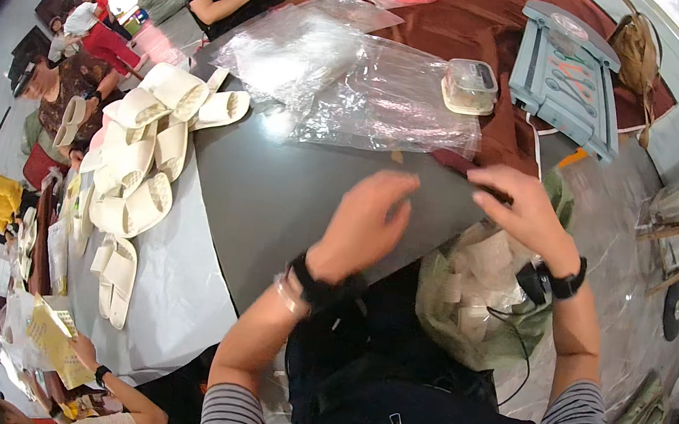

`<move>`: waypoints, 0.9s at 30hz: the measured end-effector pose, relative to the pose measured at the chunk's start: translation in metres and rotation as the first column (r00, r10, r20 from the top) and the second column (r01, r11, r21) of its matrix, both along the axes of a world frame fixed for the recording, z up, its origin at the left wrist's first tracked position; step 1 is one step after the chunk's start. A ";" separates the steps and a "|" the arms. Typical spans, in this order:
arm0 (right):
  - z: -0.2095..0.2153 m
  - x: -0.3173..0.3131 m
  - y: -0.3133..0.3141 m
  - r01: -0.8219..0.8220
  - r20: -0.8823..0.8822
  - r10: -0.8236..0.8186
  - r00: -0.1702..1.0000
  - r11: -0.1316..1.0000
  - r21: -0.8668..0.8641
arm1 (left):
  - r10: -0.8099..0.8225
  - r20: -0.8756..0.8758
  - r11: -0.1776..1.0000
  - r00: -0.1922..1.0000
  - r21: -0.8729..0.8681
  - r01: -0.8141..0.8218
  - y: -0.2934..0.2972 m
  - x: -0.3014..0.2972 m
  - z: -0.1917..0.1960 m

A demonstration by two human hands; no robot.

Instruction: Packaging finished slippers into plastic bags and placing them into a collection sack.

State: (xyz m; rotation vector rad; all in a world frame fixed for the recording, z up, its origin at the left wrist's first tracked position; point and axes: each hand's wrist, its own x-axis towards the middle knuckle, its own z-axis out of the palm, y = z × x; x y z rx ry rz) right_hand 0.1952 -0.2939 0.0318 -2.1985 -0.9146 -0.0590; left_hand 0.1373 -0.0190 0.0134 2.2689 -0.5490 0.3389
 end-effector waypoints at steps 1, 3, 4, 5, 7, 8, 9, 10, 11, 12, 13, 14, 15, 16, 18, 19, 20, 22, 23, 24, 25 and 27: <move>0.008 0.010 0.016 0.026 0.115 -0.027 0.993 1.000 0.015 | 0.104 0.059 0.989 0.993 0.095 -0.110 0.005 0.020 -0.002; -0.002 0.036 0.044 0.061 0.217 -0.068 0.974 0.997 0.037 | 0.208 0.288 0.918 0.935 0.272 -0.289 0.015 0.066 -0.025; -0.009 0.053 0.055 0.049 0.236 -0.057 0.970 0.998 0.041 | 0.195 0.450 0.860 0.871 0.348 -0.373 0.021 0.085 -0.039; -0.022 0.077 0.059 0.109 0.367 -0.088 0.926 0.993 -0.037 | 0.193 0.455 0.866 0.870 0.339 -0.369 0.016 0.101 -0.049; -0.033 0.111 0.074 0.166 0.493 -0.094 0.865 0.981 -0.104 | 0.101 0.616 0.839 0.781 0.370 -0.400 0.014 0.119 -0.059; -0.035 0.122 0.081 0.319 0.471 -0.177 0.864 0.917 -0.240 | 0.102 0.616 0.841 0.781 0.365 -0.398 0.014 0.125 -0.057; -0.036 0.133 0.082 0.457 0.464 -0.265 0.845 0.808 -0.371 | 0.118 0.408 0.826 0.905 0.465 -0.318 0.014 0.130 -0.052; -0.036 0.142 0.079 0.463 0.469 -0.268 0.842 0.804 -0.373 | 0.140 0.177 0.811 0.974 0.544 -0.215 0.014 0.133 -0.048; -0.036 0.150 0.078 0.471 0.386 -0.309 0.869 0.756 -0.454 | 0.140 0.177 0.812 0.974 0.543 -0.215 0.017 0.131 -0.048; -0.037 0.155 0.077 0.466 0.303 -0.354 0.885 0.706 -0.533 | 0.166 0.273 0.860 0.948 0.431 -0.275 0.020 0.127 -0.048; -0.038 0.159 0.074 0.445 0.229 -0.383 0.895 0.724 -0.528 | 0.203 0.363 0.895 0.910 0.309 -0.323 0.024 0.121 -0.049; -0.043 0.166 0.069 0.442 0.229 -0.380 0.896 0.725 -0.528 | 0.205 0.363 0.893 0.909 0.310 -0.325 0.031 0.115 -0.045; -0.047 0.175 0.059 0.457 0.225 -0.400 0.889 0.735 -0.501 | 0.203 0.360 0.888 0.910 0.324 -0.326 0.036 0.109 -0.039; -0.053 0.182 0.050 0.472 0.220 -0.420 0.881 0.743 -0.474 | 0.202 0.358 0.882 0.912 0.338 -0.328 0.042 0.102 -0.034; -0.056 0.181 0.050 0.457 0.222 -0.400 0.889 0.751 -0.477 | 0.269 0.356 0.876 0.895 0.296 -0.381 0.063 0.072 -0.023; -0.060 0.183 0.044 0.466 0.253 -0.392 0.885 0.750 -0.469 | 0.282 0.324 0.872 0.903 0.306 -0.382 0.071 0.055 -0.014; -0.061 0.184 0.044 0.469 0.283 -0.377 0.882 0.757 -0.455 | 0.302 0.294 0.863 0.907 0.320 -0.391 0.080 0.034 -0.005; -0.052 0.167 0.065 0.461 0.301 -0.354 0.886 0.749 -0.476 | 0.365 0.311 0.850 0.878 0.275 -0.450 0.106 -0.009 -0.002; -0.050 0.160 0.069 0.467 0.366 -0.331 0.870 0.794 -0.389 | 0.404 0.330 0.848 0.854 0.216 -0.484 0.115 -0.026 -0.003; -0.051 0.158 0.069 0.469 0.432 -0.319 0.843 0.830 -0.302 | 0.408 0.329 0.846 0.852 0.215 -0.488 0.121 -0.040 -0.006; -0.048 0.160 0.067 0.195 0.385 -0.116 0.915 0.966 -0.171 | 0.444 0.293 0.851 0.847 0.159 -0.501 0.127 -0.052 -0.008; -0.038 0.125 0.102 -0.049 0.372 0.121 0.920 0.979 -0.197 | 0.526 0.212 0.834 0.823 0.062 -0.549 0.145 -0.086 -0.016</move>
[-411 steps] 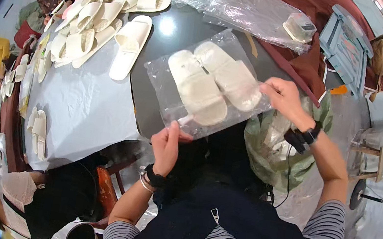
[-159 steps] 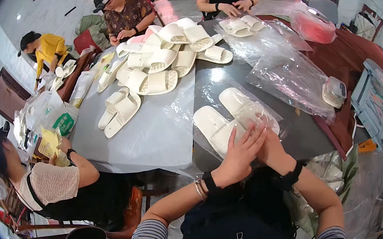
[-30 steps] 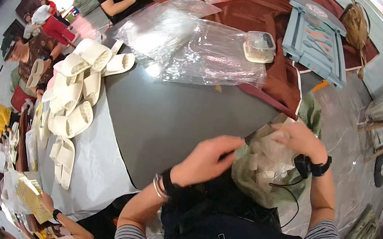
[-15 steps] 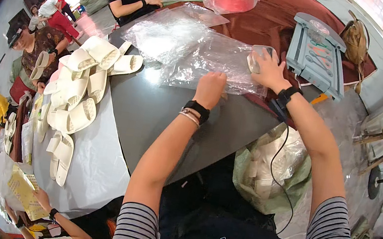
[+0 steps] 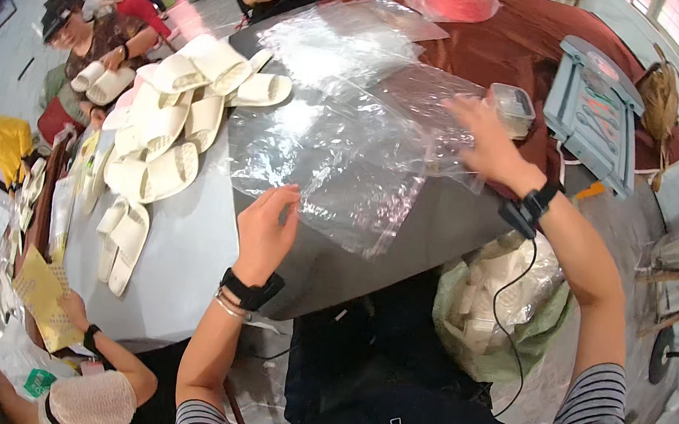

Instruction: Packaging finished slippers into plastic bags and placing them into a collection sack.

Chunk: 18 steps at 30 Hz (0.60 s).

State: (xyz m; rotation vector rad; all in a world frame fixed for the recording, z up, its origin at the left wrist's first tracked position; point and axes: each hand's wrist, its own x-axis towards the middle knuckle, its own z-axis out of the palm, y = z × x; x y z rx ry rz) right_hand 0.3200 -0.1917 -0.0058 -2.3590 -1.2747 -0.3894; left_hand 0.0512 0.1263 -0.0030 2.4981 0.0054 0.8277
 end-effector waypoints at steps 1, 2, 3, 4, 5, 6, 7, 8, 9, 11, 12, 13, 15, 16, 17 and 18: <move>0.009 -0.026 0.014 -0.209 -0.003 0.209 0.978 0.977 -0.035 | 0.018 -0.005 1.000 1.000 -0.005 -0.018 0.002 -0.012 -0.002; 0.015 -0.050 0.029 -0.265 -0.007 0.265 0.964 0.961 -0.078 | 0.044 -0.010 0.995 0.999 -0.085 -0.045 0.003 -0.025 -0.001; 0.018 -0.070 0.043 -0.315 -0.006 0.316 0.949 0.941 -0.123 | 0.066 -0.007 0.984 0.998 -0.165 -0.067 0.006 -0.034 0.001; 0.019 -0.084 0.055 -0.327 -0.003 0.329 0.944 0.937 -0.122 | 0.067 0.023 0.992 0.997 -0.108 -0.065 0.013 -0.042 0.001; 0.019 -0.095 0.065 -0.416 0.004 0.418 0.908 0.906 -0.079 | 0.079 0.026 0.991 0.997 -0.110 -0.076 0.014 -0.048 0.008; 0.019 -0.103 0.072 -0.500 0.015 0.501 0.865 0.865 -0.038 | 0.089 0.114 0.996 0.989 -0.021 -0.087 0.012 -0.053 0.022; 0.015 -0.111 0.079 -0.508 0.016 0.510 0.860 0.860 -0.045 | 0.090 0.202 0.992 0.975 0.067 -0.106 0.009 -0.058 0.036; 0.007 -0.118 0.086 -0.406 -0.421 0.468 0.777 0.884 0.232 | 0.161 0.307 0.983 0.938 0.035 -0.180 0.004 -0.061 0.049; 0.003 -0.127 0.096 -0.174 -0.757 0.441 0.482 0.895 0.410 | 0.229 0.406 0.969 0.885 -0.004 -0.249 -0.002 -0.061 0.060; 0.008 -0.147 0.119 0.055 -0.849 0.466 0.250 0.868 0.493 | 0.288 0.516 0.956 0.807 -0.113 -0.269 -0.013 -0.068 0.069; 0.025 -0.163 0.129 0.311 -0.872 0.483 0.080 0.819 0.482 | 0.292 0.530 0.951 0.796 -0.071 -0.301 -0.017 -0.079 0.067; 0.033 -0.175 0.136 0.545 -0.850 0.520 -0.087 0.739 0.396 | 0.294 0.543 0.943 0.786 -0.030 -0.332 -0.023 -0.088 0.064; 0.016 -0.184 0.147 0.634 -0.772 0.611 -0.179 0.671 0.384 | 0.166 0.325 0.983 0.931 0.026 -0.184 -0.043 -0.095 0.059; 0.005 -0.188 0.152 0.732 -0.674 0.696 -0.248 0.590 0.340 | 0.076 0.183 0.996 0.980 0.034 -0.084 -0.047 -0.089 0.050; -0.003 -0.192 0.153 0.718 -0.677 0.690 -0.257 0.605 0.344 | 0.033 0.078 0.999 0.996 0.003 -0.034 -0.053 -0.083 0.042; -0.009 -0.198 0.152 0.691 -0.631 0.682 -0.369 0.655 0.304 | -0.005 -0.029 1.000 1.000 -0.030 0.004 -0.058 -0.081 0.036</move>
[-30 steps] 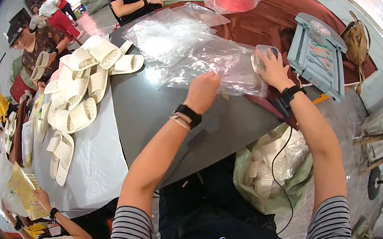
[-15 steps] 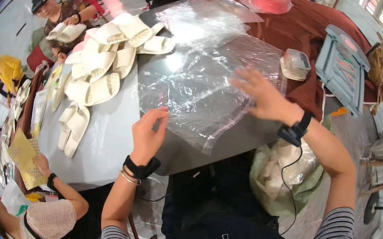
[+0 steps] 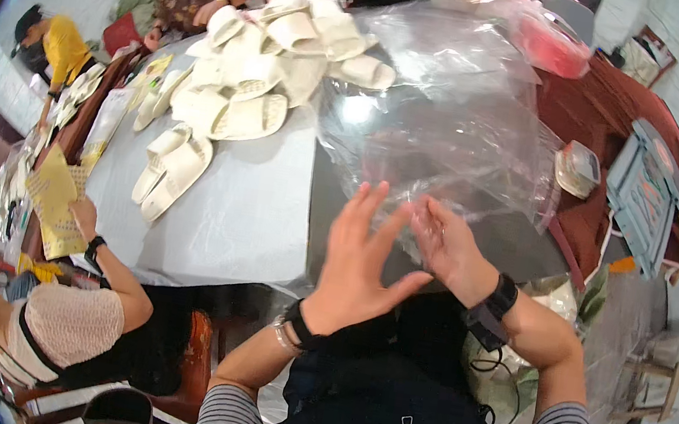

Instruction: Packaging finished slippers into plastic bags and placing them into a collection sack.

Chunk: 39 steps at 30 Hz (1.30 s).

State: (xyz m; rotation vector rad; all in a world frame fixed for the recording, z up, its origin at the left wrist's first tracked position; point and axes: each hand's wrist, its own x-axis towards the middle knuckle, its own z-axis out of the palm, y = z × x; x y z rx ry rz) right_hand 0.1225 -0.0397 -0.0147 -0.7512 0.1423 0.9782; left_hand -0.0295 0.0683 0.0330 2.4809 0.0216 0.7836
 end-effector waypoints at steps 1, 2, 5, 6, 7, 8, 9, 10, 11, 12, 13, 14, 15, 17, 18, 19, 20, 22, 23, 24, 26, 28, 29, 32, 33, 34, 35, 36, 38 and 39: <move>-0.010 -0.005 -0.002 -0.084 -0.081 0.086 0.993 0.996 0.030 | 0.030 0.003 1.000 1.000 0.003 -0.030 -0.002 0.001 -0.006; -0.035 -0.002 -0.010 -0.145 -0.070 0.153 0.986 0.983 0.111 | 0.034 -0.071 0.999 0.997 0.044 -0.031 -0.006 0.009 -0.012; -0.032 -0.029 -0.018 -0.327 -0.163 0.312 0.936 0.942 -0.077 | 0.069 -0.198 0.998 0.978 0.020 -0.066 0.012 0.008 -0.032; -0.026 -0.034 -0.019 -0.338 -0.161 0.323 0.933 0.938 -0.078 | 0.107 -0.244 0.994 0.964 0.029 -0.103 0.018 0.007 -0.036; -0.018 -0.039 -0.021 -0.440 -0.166 0.417 0.894 0.888 -0.137 | 0.144 -0.290 0.990 0.946 0.039 -0.138 0.025 0.006 -0.041; -0.007 -0.041 -0.023 -0.528 -0.174 0.501 0.848 0.826 -0.196 | 0.162 -0.297 0.986 0.941 0.085 -0.143 0.032 0.003 -0.047; 0.004 -0.040 -0.022 -0.533 -0.170 0.507 0.845 0.823 -0.197 | 0.170 -0.293 0.985 0.941 0.086 -0.151 0.039 -0.001 -0.054; 0.015 -0.038 -0.022 -0.688 -0.116 0.685 0.719 0.679 -0.256 | 0.131 -0.360 0.990 0.924 0.095 -0.103 0.046 -0.005 -0.061; 0.023 -0.036 -0.019 -0.804 -0.079 0.831 0.550 0.502 -0.318 | 0.096 -0.432 0.993 0.897 0.102 -0.057 0.052 -0.011 -0.068; 0.031 -0.033 -0.015 -0.782 0.042 0.934 0.356 0.322 -0.534 | 0.101 -0.430 0.993 0.897 0.101 -0.063 0.056 -0.015 -0.073; 0.044 -0.026 -0.011 -0.784 0.041 0.936 0.348 0.315 -0.536 | 0.060 -0.426 0.997 0.903 0.061 -0.037 0.059 -0.019 -0.079; 0.060 -0.014 -0.008 -0.647 0.296 0.953 -0.070 0.183 -0.741 | 0.014 -0.415 1.000 0.910 0.018 -0.007 0.061 -0.019 -0.083; 0.075 -0.006 0.001 -0.427 0.382 0.759 -0.527 0.152 -0.891 | 0.030 -0.418 1.000 0.908 0.017 -0.026 0.061 -0.020 -0.088; 0.101 0.001 0.026 -0.330 0.426 0.628 -0.652 0.270 -0.904 | 0.072 -0.372 0.993 0.925 0.118 -0.030 0.059 -0.020 -0.098; 0.113 -0.001 0.045 -0.307 0.454 0.627 -0.633 0.336 -0.891 | 0.089 -0.311 0.990 0.946 0.135 -0.049 0.057 -0.021 -0.102; 0.121 -0.005 0.067 -0.283 0.485 0.623 -0.614 0.399 -0.872 | 0.110 -0.314 0.989 0.943 0.133 -0.071 0.056 -0.023 -0.107; 0.114 -0.005 0.089 -0.301 0.589 0.567 -0.576 0.522 -0.798 | 0.087 -0.306 0.994 0.948 0.090 -0.063 0.055 -0.022 -0.114; 0.089 -0.009 0.138 -0.305 0.734 0.424 -0.530 0.713 -0.632 | 0.089 -0.186 0.994 0.979 0.075 -0.076 0.056 -0.024 -0.118; 0.078 -0.014 0.163 -0.294 0.776 0.347 -0.527 0.782 -0.549 | 0.101 -0.188 0.993 0.977 0.074 -0.089 0.056 -0.025 -0.116; 0.063 -0.020 0.189 -0.303 0.799 0.243 -0.549 0.833 -0.462 | 0.111 -0.148 0.991 0.983 0.085 -0.099 0.057 -0.027 -0.116; 0.044 -0.034 0.233 -0.276 0.765 0.154 -0.625 0.873 -0.401 | 0.116 -0.134 0.990 0.984 0.094 -0.104 0.057 -0.028 -0.115; 0.033 -0.052 0.277 -0.255 0.722 0.154 -0.674 0.869 -0.424 | 0.110 -0.151 0.993 0.982 0.064 -0.102 0.056 -0.027 -0.111; 0.028 -0.060 0.299 -0.217 0.635 0.119 -0.763 0.878 -0.425 | 0.094 -0.168 0.995 0.981 0.029 -0.091 0.056 -0.027 -0.112; 0.023 -0.084 0.367 -0.213 0.447 -0.079 -0.891 0.942 -0.258 | 0.092 -0.167 0.996 0.982 0.016 -0.090 0.057 -0.027 -0.116; 0.019 -0.091 0.389 -0.256 0.318 -0.211 -0.924 0.961 -0.106 | 0.071 -0.205 0.997 0.976 -0.008 -0.074 0.057 -0.025 -0.116; 0.011 -0.112 0.413 -0.297 0.307 -0.259 -0.916 0.951 -0.082 | 0.084 -0.256 0.996 0.963 0.017 -0.083 0.059 -0.031 -0.116; 0.005 -0.115 0.435 -0.298 0.277 -0.270 -0.922 0.953 -0.062 | 0.043 -0.246 0.999 0.968 0.031 -0.037 0.059 -0.029 -0.119; 0.004 -0.118 0.451 -0.191 0.205 -0.164 -0.965 0.974 -0.120 | 0.011 -0.199 0.998 0.980 -0.057 -0.023 0.058 -0.027 -0.124; 0.003 -0.146 0.479 0.055 -0.032 0.048 -0.998 0.965 -0.255 | -0.126 -0.197 0.917 0.972 -0.396 0.039 0.057 -0.035 -0.141; 0.002 -0.166 0.490 0.192 -0.199 0.132 -0.971 0.927 -0.322 | -0.233 -0.217 0.779 0.948 -0.625 0.048 0.060 -0.044 -0.156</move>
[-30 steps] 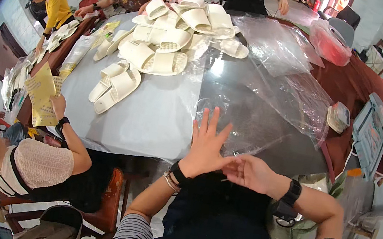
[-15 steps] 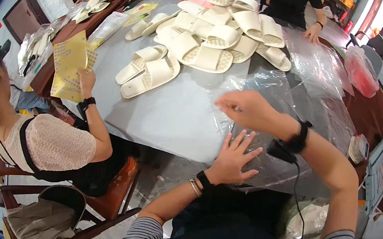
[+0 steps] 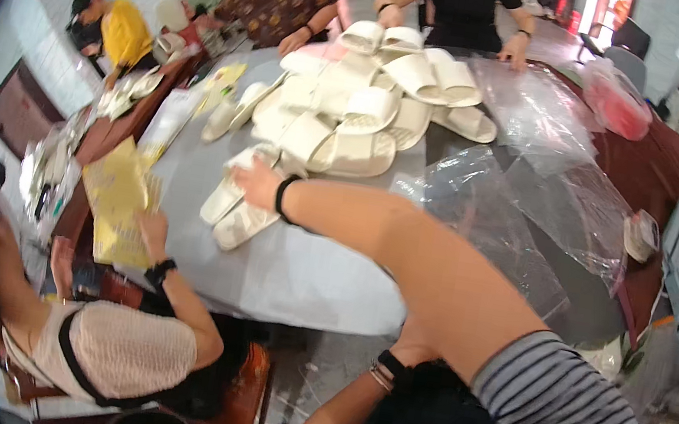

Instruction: Packaging finished slippers into plastic bags and placing them into a collection sack.

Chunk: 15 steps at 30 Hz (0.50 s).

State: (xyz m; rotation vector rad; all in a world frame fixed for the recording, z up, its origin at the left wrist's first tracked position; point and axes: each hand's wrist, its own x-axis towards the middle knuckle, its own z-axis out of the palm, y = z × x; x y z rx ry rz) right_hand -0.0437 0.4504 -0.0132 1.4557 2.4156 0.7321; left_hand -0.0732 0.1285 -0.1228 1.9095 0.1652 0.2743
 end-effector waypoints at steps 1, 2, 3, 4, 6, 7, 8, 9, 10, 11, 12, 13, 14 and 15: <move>-0.013 -0.009 0.007 0.010 0.077 -0.007 0.997 0.999 -0.039 | 0.044 -0.008 0.931 0.999 0.364 -0.039 0.003 0.000 -0.021; -0.017 -0.031 0.014 0.002 0.155 0.008 0.988 0.998 -0.065 | 0.105 0.012 0.721 0.994 0.688 -0.084 0.003 -0.007 -0.036; -0.030 -0.004 0.030 0.078 0.159 -0.071 0.985 0.996 -0.036 | 0.026 0.038 0.715 0.999 0.697 -0.045 -0.003 0.009 -0.040; -0.044 0.035 0.041 0.154 0.167 -0.151 0.974 0.988 -0.008 | -0.034 0.144 0.623 0.989 0.777 -0.092 -0.010 0.028 -0.044; -0.049 -0.015 0.055 0.128 0.343 -0.116 0.932 0.992 -0.013 | 0.020 0.202 0.524 0.979 0.832 -0.183 0.004 0.012 -0.034; -0.051 -0.021 0.061 0.093 0.402 -0.102 0.910 0.995 0.041 | 0.089 0.137 0.575 0.987 0.802 -0.164 0.005 0.013 -0.012; -0.057 -0.015 0.066 0.082 0.464 -0.117 0.878 0.992 0.095 | 0.125 0.071 0.627 0.990 0.768 -0.134 0.002 0.016 0.015; -0.060 0.002 0.070 0.204 0.398 -0.208 0.893 0.978 0.052 | 0.065 0.108 0.672 0.992 0.730 -0.123 -0.004 0.025 0.035; -0.061 0.021 0.069 0.324 0.331 -0.308 0.892 0.946 0.009 | -0.020 0.125 0.675 0.992 0.734 -0.079 -0.012 0.035 0.043; -0.058 0.029 0.060 0.291 0.310 -0.266 0.913 0.956 -0.036 | -0.052 0.179 0.727 0.983 0.681 -0.086 -0.018 0.039 0.046; -0.048 0.040 0.049 0.251 0.277 -0.220 0.935 0.964 -0.082 | -0.074 0.222 0.779 0.972 0.621 -0.083 -0.021 0.044 0.045; -0.031 0.019 0.033 0.235 0.261 -0.204 0.944 0.968 -0.091 | -0.058 0.205 0.781 0.977 0.619 -0.083 -0.011 0.033 0.038; -0.011 -0.030 0.011 0.043 0.162 -0.009 0.987 0.976 -0.211 | 0.035 0.101 0.766 0.994 0.636 -0.091 0.010 0.009 0.026; 0.007 -0.053 -0.013 -0.121 0.064 0.147 0.987 0.944 -0.307 | 0.095 0.013 0.753 0.995 0.653 -0.081 0.022 -0.008 0.018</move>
